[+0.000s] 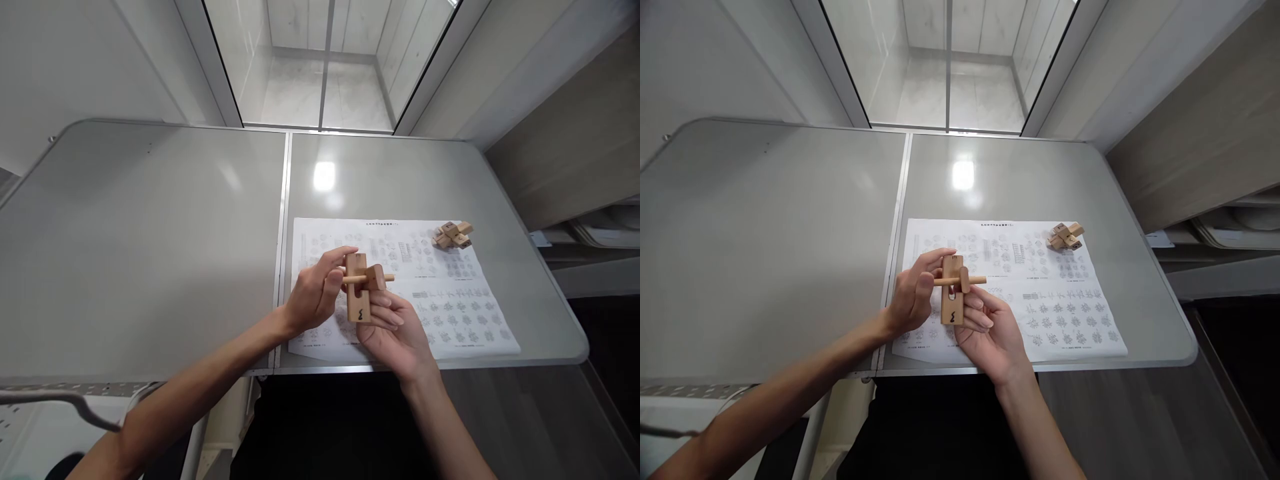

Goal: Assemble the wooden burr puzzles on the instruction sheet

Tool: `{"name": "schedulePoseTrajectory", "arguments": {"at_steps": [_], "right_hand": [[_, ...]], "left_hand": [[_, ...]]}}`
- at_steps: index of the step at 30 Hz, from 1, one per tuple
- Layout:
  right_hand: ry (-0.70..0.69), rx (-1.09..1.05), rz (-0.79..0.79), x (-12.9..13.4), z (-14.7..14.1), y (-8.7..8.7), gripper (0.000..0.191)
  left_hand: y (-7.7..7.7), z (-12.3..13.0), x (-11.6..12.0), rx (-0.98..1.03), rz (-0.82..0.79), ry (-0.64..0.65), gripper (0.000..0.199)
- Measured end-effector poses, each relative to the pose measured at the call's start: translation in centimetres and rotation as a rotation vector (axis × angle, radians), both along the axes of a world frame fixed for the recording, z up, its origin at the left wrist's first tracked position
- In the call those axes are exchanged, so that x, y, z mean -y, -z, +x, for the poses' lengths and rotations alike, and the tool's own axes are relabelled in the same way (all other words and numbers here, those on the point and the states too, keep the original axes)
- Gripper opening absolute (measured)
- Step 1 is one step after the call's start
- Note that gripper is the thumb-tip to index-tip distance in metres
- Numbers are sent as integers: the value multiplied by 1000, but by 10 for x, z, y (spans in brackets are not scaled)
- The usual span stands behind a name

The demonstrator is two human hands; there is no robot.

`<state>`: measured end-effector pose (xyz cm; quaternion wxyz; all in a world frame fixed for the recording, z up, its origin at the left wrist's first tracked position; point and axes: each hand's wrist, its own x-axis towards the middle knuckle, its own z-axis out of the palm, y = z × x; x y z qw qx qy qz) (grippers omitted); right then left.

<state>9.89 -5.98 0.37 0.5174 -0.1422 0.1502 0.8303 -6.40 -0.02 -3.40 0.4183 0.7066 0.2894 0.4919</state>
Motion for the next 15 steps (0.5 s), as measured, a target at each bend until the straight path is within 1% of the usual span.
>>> {"name": "schedulePoseTrajectory", "arguments": {"at_steps": [4, 9, 12, 15], "right_hand": [[-6, -63, 1, 4, -8, 2, 32], [-3, -94, -27, 6, -8, 1, 31], [6, -105, -60, 6, -7, 1, 27], [6, -99, -51, 8, -7, 2, 29]], "left_hand": [[3, -3, -1, -56, 92, -11, 49], [2, -3, -2, -106, 166, -45, 50], [1, -3, -1, -120, 175, -56, 51], [2, -4, 0, -147, 164, -64, 52]]}}
